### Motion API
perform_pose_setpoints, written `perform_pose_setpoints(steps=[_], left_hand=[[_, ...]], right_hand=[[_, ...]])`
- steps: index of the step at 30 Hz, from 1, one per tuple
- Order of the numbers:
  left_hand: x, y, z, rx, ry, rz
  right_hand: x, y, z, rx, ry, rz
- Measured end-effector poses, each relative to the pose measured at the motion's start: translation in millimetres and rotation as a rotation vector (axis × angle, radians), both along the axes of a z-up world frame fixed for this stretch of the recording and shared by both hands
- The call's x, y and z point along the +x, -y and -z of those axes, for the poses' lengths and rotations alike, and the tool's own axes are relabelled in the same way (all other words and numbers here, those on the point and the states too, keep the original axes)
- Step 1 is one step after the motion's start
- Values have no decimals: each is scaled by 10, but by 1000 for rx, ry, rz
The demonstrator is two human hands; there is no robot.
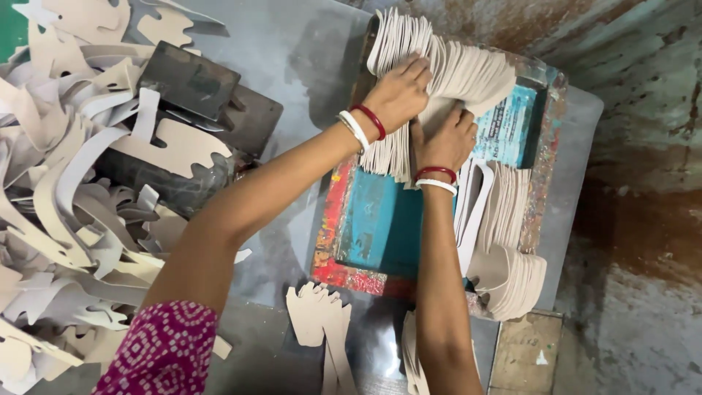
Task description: The person gathers and stacks light-colored wooden cutouts on a metal workbench. They align the pieces into neat piles and move them to a designated area on the table.
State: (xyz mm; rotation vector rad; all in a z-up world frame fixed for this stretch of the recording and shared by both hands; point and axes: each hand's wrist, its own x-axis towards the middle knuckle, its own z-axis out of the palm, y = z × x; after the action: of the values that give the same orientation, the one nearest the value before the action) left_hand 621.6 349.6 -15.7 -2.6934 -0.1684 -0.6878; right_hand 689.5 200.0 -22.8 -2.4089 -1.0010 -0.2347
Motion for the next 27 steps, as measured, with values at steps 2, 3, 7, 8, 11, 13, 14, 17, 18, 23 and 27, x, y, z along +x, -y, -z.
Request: perform_pose_setpoints(steps=[2,3,7,8,11,13,14,17,18,23,27], left_hand=[[-10,77,-230,-152,-2,22],[-32,123,-336,-307,2,38],[261,271,-479,-517,14,115],[449,291,-333,-429,76,215],[915,358,-45,-219,79,339],[1152,319,36,-94,17,370],[1242,267,57,-55,-130,282],[1265,157,-67,-35,-359,127],[1225,118,-138,-47,-442,58],[1144,147,-59,-26,-273,-92],[1511,429,87,-69,-222,-215]], right_hand=[[42,-46,152,-11,61,-14],[48,-61,233,-24,128,-32],[48,-122,369,-197,88,-50],[116,-151,555,-202,178,-39],[161,-155,706,-152,207,-55],[82,-141,511,-94,146,-75],[9,-130,341,-281,68,-52],[-42,-89,310,-321,29,-39],[-38,-84,383,-169,69,-55],[10,-120,634,-171,112,-40],[67,-79,835,-265,169,-170]])
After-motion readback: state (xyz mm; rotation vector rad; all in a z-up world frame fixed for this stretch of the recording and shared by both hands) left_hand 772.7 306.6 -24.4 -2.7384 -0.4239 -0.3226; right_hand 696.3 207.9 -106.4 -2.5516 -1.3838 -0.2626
